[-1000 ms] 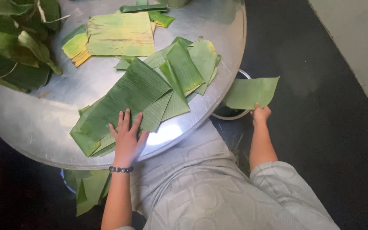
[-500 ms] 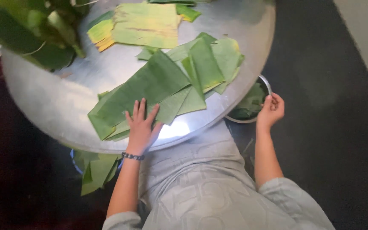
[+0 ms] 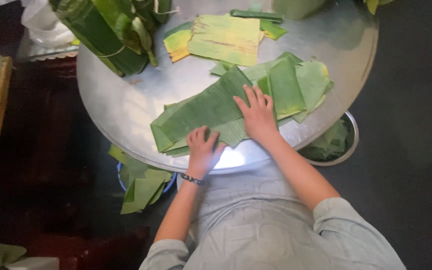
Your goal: The person is preparing banana leaves by sorting, aligning, and folding them on a round metal table.
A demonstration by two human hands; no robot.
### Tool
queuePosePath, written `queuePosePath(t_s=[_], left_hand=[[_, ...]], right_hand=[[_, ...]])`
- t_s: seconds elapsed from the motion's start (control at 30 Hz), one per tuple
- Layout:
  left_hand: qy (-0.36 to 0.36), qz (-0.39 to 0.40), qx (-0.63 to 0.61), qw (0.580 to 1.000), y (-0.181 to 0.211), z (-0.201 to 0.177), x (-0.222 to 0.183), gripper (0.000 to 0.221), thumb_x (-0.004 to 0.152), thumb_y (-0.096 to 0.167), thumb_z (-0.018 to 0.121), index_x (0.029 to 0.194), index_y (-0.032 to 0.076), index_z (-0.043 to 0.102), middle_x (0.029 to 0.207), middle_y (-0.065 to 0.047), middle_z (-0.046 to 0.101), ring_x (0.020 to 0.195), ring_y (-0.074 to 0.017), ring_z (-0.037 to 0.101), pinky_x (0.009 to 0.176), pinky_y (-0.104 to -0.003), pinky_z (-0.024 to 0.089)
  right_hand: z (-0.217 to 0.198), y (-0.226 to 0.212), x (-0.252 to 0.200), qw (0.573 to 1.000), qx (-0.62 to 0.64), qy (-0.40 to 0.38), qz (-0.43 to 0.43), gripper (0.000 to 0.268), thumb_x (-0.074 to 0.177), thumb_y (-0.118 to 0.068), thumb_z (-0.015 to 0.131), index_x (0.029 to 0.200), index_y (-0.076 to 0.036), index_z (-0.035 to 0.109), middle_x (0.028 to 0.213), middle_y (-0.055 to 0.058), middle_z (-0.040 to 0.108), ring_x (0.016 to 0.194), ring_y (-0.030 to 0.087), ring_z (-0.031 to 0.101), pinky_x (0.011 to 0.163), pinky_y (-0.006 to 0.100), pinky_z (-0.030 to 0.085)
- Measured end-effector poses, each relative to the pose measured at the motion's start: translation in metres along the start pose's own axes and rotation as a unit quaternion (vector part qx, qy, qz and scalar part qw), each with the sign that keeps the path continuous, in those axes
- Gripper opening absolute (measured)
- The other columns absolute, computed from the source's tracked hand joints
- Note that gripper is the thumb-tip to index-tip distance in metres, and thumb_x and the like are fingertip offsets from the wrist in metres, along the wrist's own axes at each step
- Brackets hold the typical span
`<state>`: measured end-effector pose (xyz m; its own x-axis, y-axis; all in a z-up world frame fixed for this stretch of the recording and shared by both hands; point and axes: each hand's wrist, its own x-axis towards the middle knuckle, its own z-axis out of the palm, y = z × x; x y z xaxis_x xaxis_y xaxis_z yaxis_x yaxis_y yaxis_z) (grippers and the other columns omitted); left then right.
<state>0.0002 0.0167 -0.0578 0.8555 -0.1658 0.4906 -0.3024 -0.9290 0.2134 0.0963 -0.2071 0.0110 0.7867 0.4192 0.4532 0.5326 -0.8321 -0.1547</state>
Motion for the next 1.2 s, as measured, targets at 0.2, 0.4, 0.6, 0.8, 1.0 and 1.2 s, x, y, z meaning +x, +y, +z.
queuePosePath(t_s=[0.2,0.4,0.6,0.8,1.0,1.2], left_hand=[[0.036,0.023,0.033,0.999,-0.001,0.006,-0.003,0.04,0.084,0.051,0.072,0.117,0.028,0.07,0.11,-0.004,0.059,0.106,-0.0239,0.056,0.093,-0.048,0.036],[0.087,0.135,0.024,0.987,-0.011,0.027,-0.013,0.038,0.071,0.024,0.073,0.108,0.024,0.073,0.11,-0.006,0.064,0.107,-0.0261,0.06,0.09,-0.045,0.042],[0.183,0.106,0.043,0.977,-0.045,-0.01,-0.026,0.027,0.09,0.045,0.07,0.109,0.026,0.074,0.11,-0.002,0.069,0.105,-0.0216,0.064,0.096,-0.044,0.039],[0.052,0.063,0.064,0.995,-0.053,-0.081,-0.019,0.018,0.086,0.013,0.064,0.1,0.023,0.071,0.102,0.002,0.067,0.107,-0.0189,0.064,0.098,-0.045,0.038],[-0.264,-0.11,0.078,0.955,0.014,-0.137,0.014,0.056,0.075,0.024,0.071,0.131,0.024,0.068,0.135,-0.014,0.065,0.135,-0.0357,0.055,0.114,-0.072,0.02],[-0.227,-0.024,-0.016,0.973,0.062,-0.09,0.027,0.057,0.086,0.038,0.068,0.14,0.022,0.06,0.145,-0.02,0.056,0.14,-0.0387,0.05,0.111,-0.075,0.024]], right_hand=[[0.064,0.042,0.015,0.996,-0.032,0.063,-0.05,0.047,0.08,-0.019,0.07,0.127,-0.024,0.068,0.105,0.002,0.065,0.105,0.024,0.066,0.086,0.042,0.051],[0.052,0.047,0.011,0.923,0.296,0.208,0.133,0.026,0.09,-0.002,0.058,0.109,-0.005,0.076,0.094,0.019,0.075,0.094,0.038,0.073,0.083,0.047,0.056],[-0.025,0.048,-0.017,0.674,0.597,0.277,0.336,0.034,0.092,0.003,0.054,0.125,-0.008,0.056,0.109,0.011,0.069,0.102,0.022,0.072,0.093,0.034,0.062],[0.001,0.097,-0.046,0.695,0.542,0.202,0.427,0.011,0.106,-0.013,0.064,0.116,-0.013,0.061,0.098,0.007,0.073,0.078,0.021,0.077,0.064,0.032,0.068],[0.04,0.122,-0.068,0.538,0.633,0.201,0.518,0.021,0.105,-0.035,0.059,0.102,-0.014,0.054,0.082,0.012,0.071,0.058,0.026,0.074,0.052,0.036,0.069],[0.025,0.116,-0.066,0.536,0.652,0.186,0.503,0.039,0.107,-0.051,0.055,0.101,-0.012,0.05,0.084,0.012,0.07,0.061,0.026,0.075,0.049,0.032,0.068]])
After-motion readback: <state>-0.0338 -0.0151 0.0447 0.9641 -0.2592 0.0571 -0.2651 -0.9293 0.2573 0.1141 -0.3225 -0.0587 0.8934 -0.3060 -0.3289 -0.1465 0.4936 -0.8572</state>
